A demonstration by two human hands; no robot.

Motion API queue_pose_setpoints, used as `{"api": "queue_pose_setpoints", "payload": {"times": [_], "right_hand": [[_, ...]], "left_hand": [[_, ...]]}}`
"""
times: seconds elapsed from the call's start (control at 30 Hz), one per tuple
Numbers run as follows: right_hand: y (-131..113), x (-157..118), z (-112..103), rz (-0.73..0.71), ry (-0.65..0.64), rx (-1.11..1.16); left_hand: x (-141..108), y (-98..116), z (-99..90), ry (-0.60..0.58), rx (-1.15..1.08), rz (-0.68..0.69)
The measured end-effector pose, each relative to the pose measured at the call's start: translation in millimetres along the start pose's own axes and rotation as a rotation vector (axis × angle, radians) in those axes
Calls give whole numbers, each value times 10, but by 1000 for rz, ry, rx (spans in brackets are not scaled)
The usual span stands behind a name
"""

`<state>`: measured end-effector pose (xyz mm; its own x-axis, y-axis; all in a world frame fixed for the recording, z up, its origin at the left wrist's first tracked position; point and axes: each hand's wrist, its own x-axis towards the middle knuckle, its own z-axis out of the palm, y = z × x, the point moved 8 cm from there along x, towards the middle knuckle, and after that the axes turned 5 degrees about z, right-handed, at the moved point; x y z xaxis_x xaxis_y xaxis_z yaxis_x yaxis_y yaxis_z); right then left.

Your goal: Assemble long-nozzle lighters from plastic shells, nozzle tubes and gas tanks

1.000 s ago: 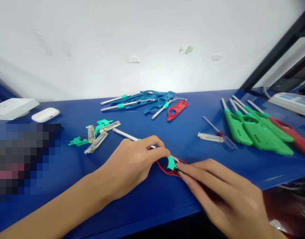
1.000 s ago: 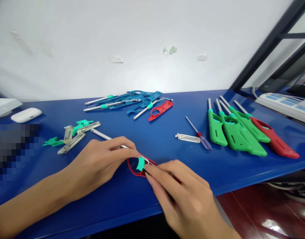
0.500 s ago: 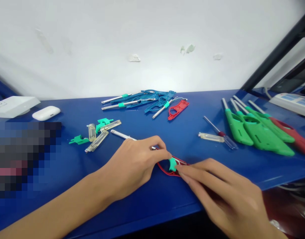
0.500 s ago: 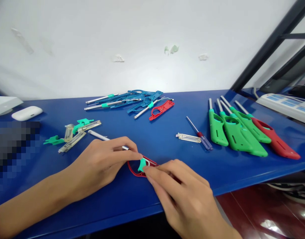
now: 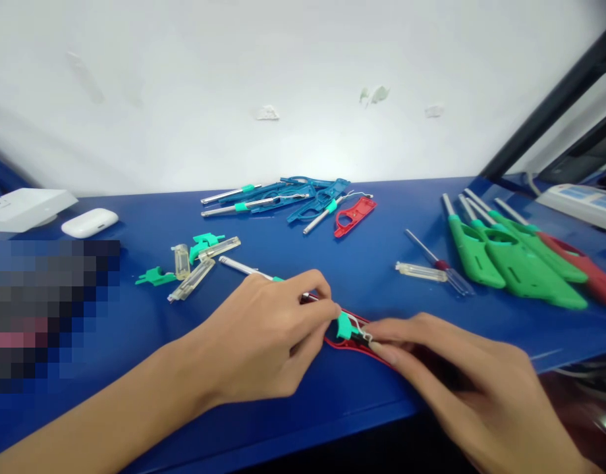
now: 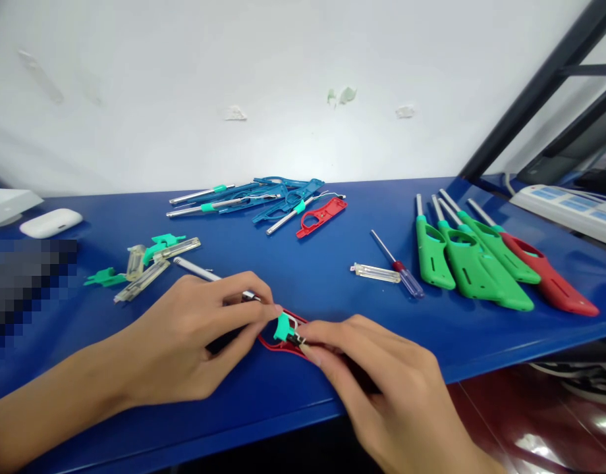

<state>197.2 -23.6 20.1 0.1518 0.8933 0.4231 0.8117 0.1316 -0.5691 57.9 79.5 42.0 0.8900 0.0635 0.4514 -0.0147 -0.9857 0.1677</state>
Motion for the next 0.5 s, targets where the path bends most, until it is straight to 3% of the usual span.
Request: {"api": "queue_pose_setpoints", "payload": {"times": [0.3, 0.5], "right_hand": [[110, 58, 31, 204, -81, 150], [77, 234, 28, 152, -215, 145]], "left_hand": [[-22, -48, 30, -92, -63, -24], [-20, -111, 39, -112, -108, -32]]}}
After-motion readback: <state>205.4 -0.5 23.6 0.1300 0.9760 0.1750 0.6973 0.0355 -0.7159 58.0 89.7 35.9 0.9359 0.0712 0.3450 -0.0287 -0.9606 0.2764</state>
